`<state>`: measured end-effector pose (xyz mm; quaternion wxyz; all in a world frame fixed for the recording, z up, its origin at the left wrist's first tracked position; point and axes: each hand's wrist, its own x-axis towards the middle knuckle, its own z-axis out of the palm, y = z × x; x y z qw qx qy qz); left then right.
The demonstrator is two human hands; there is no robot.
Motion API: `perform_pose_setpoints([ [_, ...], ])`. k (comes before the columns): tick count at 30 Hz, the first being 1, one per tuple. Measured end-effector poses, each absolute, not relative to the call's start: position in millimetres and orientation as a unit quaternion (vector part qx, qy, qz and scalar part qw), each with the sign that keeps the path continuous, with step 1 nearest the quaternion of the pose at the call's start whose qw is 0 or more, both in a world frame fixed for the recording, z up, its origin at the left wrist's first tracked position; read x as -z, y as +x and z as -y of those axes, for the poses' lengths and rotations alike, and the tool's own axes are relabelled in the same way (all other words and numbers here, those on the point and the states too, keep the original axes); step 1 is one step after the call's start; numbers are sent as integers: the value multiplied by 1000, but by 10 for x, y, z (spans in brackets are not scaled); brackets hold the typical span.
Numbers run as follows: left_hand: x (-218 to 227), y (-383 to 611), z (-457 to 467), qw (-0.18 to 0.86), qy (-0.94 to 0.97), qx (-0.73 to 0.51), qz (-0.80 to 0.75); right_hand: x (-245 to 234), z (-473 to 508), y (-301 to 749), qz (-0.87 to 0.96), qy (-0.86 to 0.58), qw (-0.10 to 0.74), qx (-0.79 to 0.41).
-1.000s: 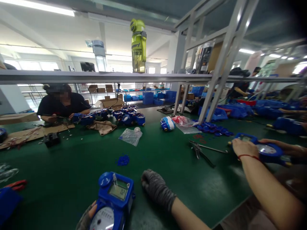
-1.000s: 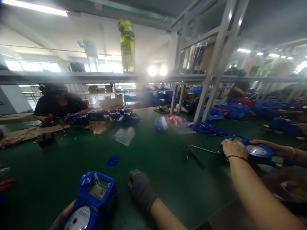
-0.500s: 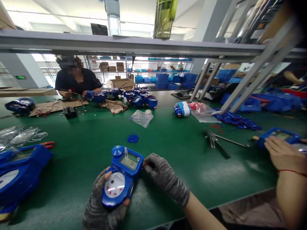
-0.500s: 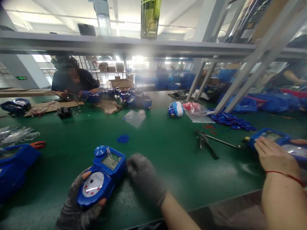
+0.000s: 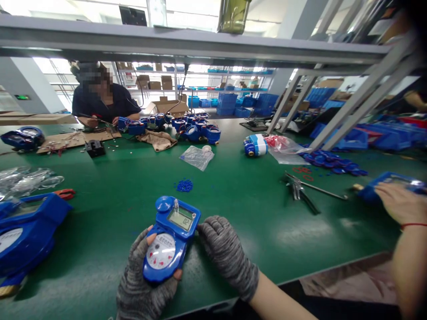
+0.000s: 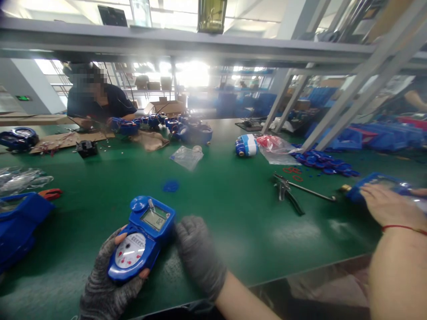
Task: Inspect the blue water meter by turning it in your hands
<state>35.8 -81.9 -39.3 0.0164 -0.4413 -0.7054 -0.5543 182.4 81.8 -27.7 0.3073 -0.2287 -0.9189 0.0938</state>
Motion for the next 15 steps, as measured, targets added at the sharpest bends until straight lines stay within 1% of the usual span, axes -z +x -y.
perform_pose_setpoints([
  [2,382,372,814,29,-449,549,704,271,-809,1874,927,-214,295,-86],
  [3,380,374,812,31,-450,548,705,247,-821,1894,926,-216,287,-117],
  [5,380,370,811,23,-441,552,708,178,-873,1908,897,-241,277,-248],
  [7,382,362,812,8,-427,559,711,112,-941,1875,822,-271,256,-431],
  [9,384,353,815,3,-421,562,712,78,-995,1801,717,-286,200,-603],
  [10,387,350,817,4,-422,562,711,77,-1012,1755,666,-288,166,-667],
  [12,394,348,819,9,-432,562,706,104,-1027,1665,586,-286,123,-748],
  [15,413,363,811,15,-432,563,705,187,-1039,1577,534,-268,134,-791],
])
